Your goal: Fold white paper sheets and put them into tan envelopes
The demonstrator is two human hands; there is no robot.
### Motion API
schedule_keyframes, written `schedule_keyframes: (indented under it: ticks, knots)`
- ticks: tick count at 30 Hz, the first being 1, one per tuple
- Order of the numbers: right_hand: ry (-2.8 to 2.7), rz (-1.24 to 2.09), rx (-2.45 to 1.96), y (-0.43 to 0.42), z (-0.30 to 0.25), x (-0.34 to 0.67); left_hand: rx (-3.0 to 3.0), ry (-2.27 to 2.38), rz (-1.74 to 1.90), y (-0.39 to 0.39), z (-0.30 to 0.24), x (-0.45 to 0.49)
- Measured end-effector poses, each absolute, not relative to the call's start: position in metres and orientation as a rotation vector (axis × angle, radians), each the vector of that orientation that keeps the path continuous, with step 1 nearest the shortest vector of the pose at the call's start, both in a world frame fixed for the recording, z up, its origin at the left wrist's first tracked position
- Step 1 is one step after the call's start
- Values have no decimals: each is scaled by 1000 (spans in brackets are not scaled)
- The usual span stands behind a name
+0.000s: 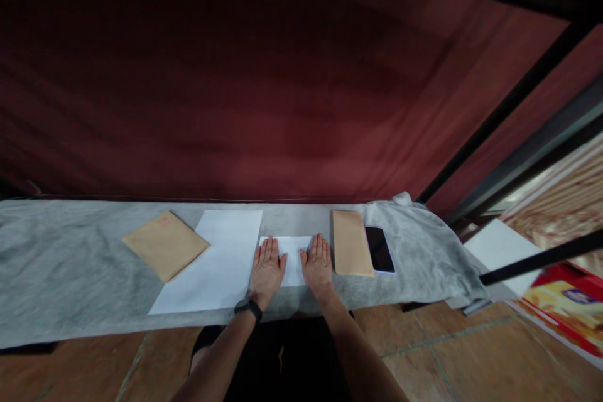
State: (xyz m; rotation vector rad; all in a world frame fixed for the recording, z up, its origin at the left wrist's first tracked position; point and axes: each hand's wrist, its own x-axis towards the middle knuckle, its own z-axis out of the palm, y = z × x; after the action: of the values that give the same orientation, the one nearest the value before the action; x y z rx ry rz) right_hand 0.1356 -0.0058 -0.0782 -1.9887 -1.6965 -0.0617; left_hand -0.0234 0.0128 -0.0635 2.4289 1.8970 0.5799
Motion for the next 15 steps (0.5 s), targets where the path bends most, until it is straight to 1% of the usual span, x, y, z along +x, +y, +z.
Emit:
schedule_keyframes:
  ticks: [4,9,12,15]
  knots:
    - [-1689,-65,-2000,-6,-78,137,2379,1894,721,-4,-76,-36]
    - [-1674,-113,-1987,-12,-70,134,2292,1847,854,-46,-90,-54]
    - [-1795,-134,-1858,-31,-69,118,2146,1812,925,-61,-87,-55]
    - [-1989,-98,-1665,-60,-77,96,1839,1776,997,-60,-75,-51]
